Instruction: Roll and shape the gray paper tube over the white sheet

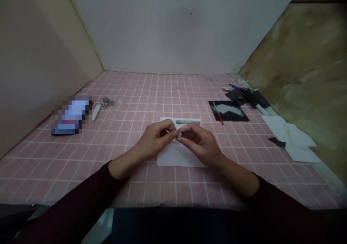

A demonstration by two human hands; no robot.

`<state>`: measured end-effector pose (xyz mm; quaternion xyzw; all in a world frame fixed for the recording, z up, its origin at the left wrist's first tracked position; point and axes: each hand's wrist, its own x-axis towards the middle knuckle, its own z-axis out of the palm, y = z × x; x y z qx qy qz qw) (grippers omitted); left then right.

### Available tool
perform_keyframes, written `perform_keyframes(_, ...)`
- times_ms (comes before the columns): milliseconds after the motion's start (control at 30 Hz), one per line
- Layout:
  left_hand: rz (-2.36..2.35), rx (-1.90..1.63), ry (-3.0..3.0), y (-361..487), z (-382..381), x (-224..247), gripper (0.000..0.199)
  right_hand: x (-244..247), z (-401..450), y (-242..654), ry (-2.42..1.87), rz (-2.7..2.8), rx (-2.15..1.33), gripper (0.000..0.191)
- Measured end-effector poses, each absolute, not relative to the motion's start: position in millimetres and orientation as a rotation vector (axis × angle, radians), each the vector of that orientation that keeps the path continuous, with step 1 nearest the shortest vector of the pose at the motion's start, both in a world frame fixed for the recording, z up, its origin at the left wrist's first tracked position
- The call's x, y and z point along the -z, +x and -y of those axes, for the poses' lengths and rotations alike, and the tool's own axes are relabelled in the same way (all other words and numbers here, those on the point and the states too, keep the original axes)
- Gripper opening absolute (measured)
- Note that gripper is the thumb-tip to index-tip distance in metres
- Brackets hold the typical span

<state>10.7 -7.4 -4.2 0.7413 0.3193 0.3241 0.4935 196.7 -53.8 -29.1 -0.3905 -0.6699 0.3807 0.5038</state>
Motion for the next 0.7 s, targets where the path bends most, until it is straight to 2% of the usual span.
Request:
perform_keyframes(167,-0.752,-0.736,1.488,10.0,4.1,4.0,0.025,27.3,57.0,195.4,-0.947,1.604,-0.919,0.015)
perform_keyframes(500,-0.835,-0.798,1.831,11.9,7.3,6.3,0.020,32.1,54.2,199.9,-0.979,1.636,-0.881,0.018)
perform_keyframes(700,-0.760,-0.734,1.559,9.2,5.2,4.1,0.022,31.8,55.7,198.0,-0.963,1.672,-0.841,0.015)
